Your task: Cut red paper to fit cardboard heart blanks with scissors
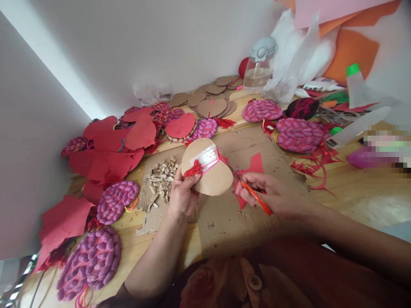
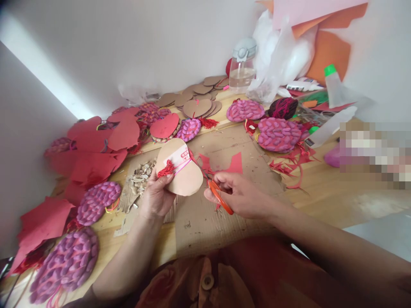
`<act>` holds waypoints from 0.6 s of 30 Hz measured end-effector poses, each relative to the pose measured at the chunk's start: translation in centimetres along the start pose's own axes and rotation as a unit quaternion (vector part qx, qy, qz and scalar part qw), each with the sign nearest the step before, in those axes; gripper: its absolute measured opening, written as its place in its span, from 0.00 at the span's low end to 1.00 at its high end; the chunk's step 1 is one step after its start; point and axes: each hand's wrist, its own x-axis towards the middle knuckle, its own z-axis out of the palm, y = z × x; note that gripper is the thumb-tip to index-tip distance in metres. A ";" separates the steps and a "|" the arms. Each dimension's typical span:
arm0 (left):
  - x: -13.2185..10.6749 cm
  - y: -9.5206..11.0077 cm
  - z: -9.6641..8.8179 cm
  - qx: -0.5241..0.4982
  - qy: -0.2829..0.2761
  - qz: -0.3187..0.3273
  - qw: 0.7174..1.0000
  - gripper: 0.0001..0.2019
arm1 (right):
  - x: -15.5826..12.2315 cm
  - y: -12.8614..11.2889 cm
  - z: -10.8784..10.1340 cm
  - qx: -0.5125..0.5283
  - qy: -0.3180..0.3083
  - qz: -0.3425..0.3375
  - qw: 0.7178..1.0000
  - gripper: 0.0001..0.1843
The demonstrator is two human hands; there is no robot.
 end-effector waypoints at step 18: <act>-0.3 0.0 0.4 -0.001 0.009 -0.012 1.000 0.24 | -0.2 0.2 0.1 0.005 -0.004 0.011 1.000 0.21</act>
